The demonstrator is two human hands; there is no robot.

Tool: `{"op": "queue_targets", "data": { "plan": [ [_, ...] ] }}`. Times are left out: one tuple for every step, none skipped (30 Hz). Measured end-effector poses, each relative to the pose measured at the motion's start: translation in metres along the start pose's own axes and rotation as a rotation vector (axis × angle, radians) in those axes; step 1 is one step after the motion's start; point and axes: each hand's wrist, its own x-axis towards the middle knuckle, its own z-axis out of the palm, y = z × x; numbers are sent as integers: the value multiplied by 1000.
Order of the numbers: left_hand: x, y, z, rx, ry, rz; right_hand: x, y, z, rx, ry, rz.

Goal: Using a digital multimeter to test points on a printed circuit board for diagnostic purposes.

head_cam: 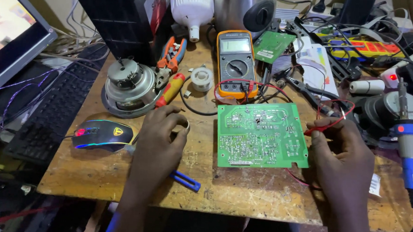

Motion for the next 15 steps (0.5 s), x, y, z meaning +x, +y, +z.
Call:
{"op": "queue_targets", "data": {
  "plan": [
    [1, 3, -1, -26, 27, 10, 1, 1, 0, 5, 1, -4],
    [2, 6, -4, -27, 26, 10, -1, -7, 0, 4, 1, -3],
    [3, 9, -6, -65, 15, 29, -3, -15, 0, 35, 17, 88],
    [3, 12, -8, -103, 2, 47, -5, -23, -1, 65, 32, 181],
    [1, 14, -5, -104, 0, 46, -5, -32, -1, 64, 32, 182],
    [-1, 16, -1, -151, -84, -9, -5, -41, -1, 128, -13, 311],
    [-2, 18, 2, -198, -168, -63, -4, -50, -1, 193, -57, 439],
    [1, 35, -1, -197, -169, -60, 0, -29, 0, 194, -55, 440],
    [5, 52, -3, -219, -358, -275, 5, -9, 1, 13, -122, 290],
    [7, 70, -5, -238, -550, -491, 8, 12, 1, -168, -190, 141],
    [8, 70, -1, -238, -554, -489, 4, 1, 1, -168, -188, 145],
    [8, 70, 3, -378, -515, -526, -1, -11, 1, 106, -192, 282],
    [9, 70, 7, -518, -474, -562, -5, -23, 0, 382, -192, 416],
    [7, 71, 9, -521, -477, -560, -6, -26, -1, 380, -188, 417],
    [5, 71, 11, -709, -411, -519, -6, -30, -2, 460, -146, 429]
  ]
}}
